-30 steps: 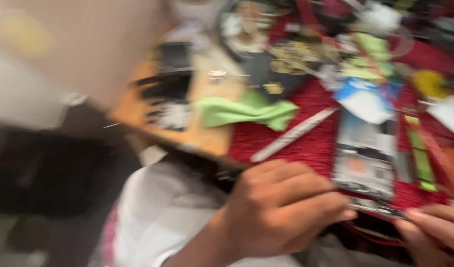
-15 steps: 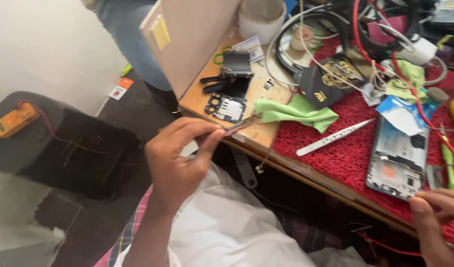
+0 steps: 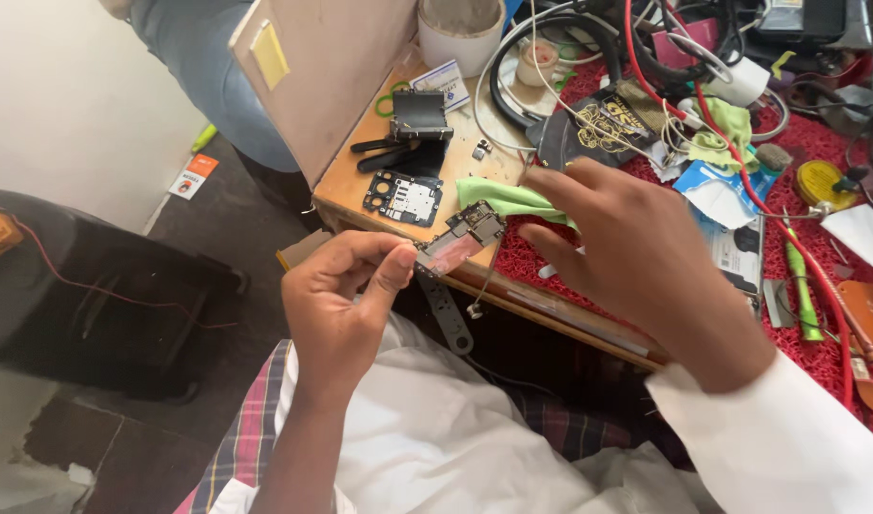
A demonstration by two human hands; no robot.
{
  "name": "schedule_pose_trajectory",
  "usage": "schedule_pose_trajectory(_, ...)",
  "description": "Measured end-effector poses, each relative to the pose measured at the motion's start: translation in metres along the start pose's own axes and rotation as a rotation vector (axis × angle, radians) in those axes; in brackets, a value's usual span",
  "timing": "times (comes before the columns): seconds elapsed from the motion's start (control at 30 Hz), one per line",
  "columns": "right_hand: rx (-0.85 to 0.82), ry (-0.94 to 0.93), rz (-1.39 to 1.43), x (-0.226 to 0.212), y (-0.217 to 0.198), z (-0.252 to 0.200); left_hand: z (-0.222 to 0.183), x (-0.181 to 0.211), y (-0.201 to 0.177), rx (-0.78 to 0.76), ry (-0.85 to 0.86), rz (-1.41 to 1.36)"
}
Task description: The person is repairing a disassembled smartphone. They use a metal spudger to pry and adjust components near the battery and bottom edge of the device.
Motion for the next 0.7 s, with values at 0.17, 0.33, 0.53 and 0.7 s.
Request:
schedule_pose_trajectory(0.17,0.056,-0.09,-0.012,0.02,0.02,0.023,0.014,-0.032,0.008,-0.103,-0.258,-0.301)
schedule_pose_trajectory(0.33,0.276,-0.037,0.103,0.043,0.007,0.014,0.026,-0.052,0.017,-0.168,-0.334,-0.276)
schedule_pose_trajectory(0.53,0.075,0.08,-0.195,0.05,0.011,0.012,0.033,-0.046,0.003,-0.1,-0.335,-0.303)
schedule_pose_trajectory(0.7,0.008,0.067,-0.183,0.04,0.011,0.015,0.024,0.002,-0.025,0.176,-0.038,0.098)
Point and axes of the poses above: each hand's wrist, its own z-axis towards the middle knuckle, its own y-axis out of the palm, x = y × z, the point moved 7 cm from there along z, towards the middle knuckle, and after that the axes turned 15 degrees about -y, right-handed, at the moved point
